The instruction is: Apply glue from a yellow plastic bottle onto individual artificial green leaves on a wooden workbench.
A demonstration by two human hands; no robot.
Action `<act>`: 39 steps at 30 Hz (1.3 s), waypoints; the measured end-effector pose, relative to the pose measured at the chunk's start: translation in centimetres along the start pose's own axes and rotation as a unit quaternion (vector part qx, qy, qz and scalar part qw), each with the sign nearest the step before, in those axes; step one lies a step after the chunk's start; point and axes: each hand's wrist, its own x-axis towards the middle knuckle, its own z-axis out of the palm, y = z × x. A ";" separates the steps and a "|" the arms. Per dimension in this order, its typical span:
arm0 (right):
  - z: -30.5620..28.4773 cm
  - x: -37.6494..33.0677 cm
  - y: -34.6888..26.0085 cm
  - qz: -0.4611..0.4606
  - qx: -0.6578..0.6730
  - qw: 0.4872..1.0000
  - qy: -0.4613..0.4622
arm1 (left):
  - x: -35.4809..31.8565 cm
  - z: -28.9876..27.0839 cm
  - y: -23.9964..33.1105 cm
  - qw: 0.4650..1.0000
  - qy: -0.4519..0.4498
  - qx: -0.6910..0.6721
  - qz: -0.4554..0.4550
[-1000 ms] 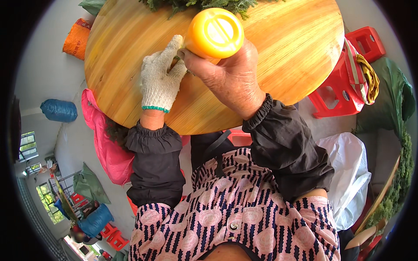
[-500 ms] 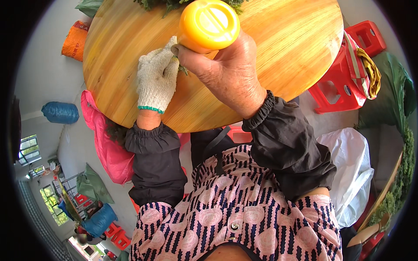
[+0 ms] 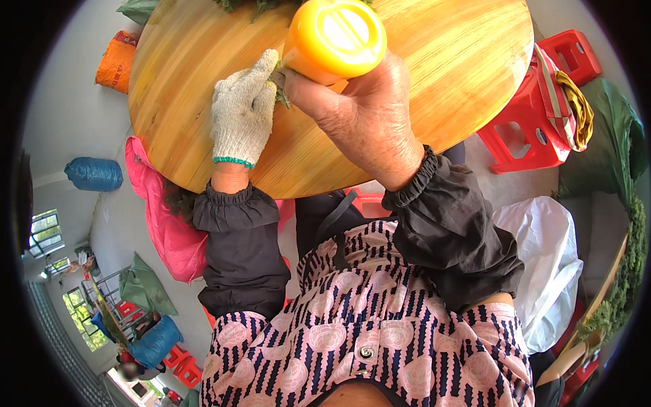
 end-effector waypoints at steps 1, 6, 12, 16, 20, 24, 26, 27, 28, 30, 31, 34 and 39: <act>0.1 -0.1 -0.2 0.008 0.015 1.000 0.002 | -0.1 0.0 -0.1 1.000 0.002 0.009 0.003; 0.1 -0.5 -0.5 0.028 0.043 0.999 0.009 | -0.1 0.1 -0.4 1.000 -0.017 -0.002 -0.014; -0.3 -0.9 -0.2 0.021 0.020 1.000 -0.001 | -0.4 0.7 -0.8 1.000 0.011 0.009 0.003; -0.8 -1.0 0.3 0.039 0.038 0.999 -0.003 | -0.5 1.3 -0.7 0.999 0.015 -0.024 -0.021; -1.5 -1.1 1.0 0.034 0.033 0.999 0.013 | -1.3 1.4 -1.9 0.995 0.006 -0.069 -0.073; -4.4 -0.4 2.9 0.024 0.138 0.985 0.098 | -2.7 0.6 -3.0 0.991 0.044 -0.105 -0.064; -5.4 -0.5 3.0 0.046 0.156 0.972 0.170 | -3.2 1.1 -3.6 0.989 0.045 -0.119 -0.080; -6.0 -0.6 3.5 0.059 0.177 0.964 0.190 | -3.5 0.7 -3.5 0.989 0.043 -0.106 -0.090; -6.4 -0.8 3.7 0.051 0.173 0.966 0.187 | -3.9 0.6 -3.7 0.986 0.053 -0.120 -0.102; -7.1 -0.8 3.3 0.044 0.212 0.962 0.169 | -4.5 -0.1 -3.7 0.983 0.069 -0.123 -0.117; -7.7 -0.6 3.7 0.071 0.258 0.950 0.161 | -5.1 -0.9 -3.8 0.933 0.109 -0.265 -0.215; -8.4 -0.7 3.6 0.087 0.277 0.945 0.149 | -7.2 -4.3 -3.5 0.807 0.226 -0.432 -0.333; -9.0 -0.6 3.0 0.069 0.244 0.952 0.171 | -14.3 -10.0 -7.1 0.662 0.424 -0.435 -0.439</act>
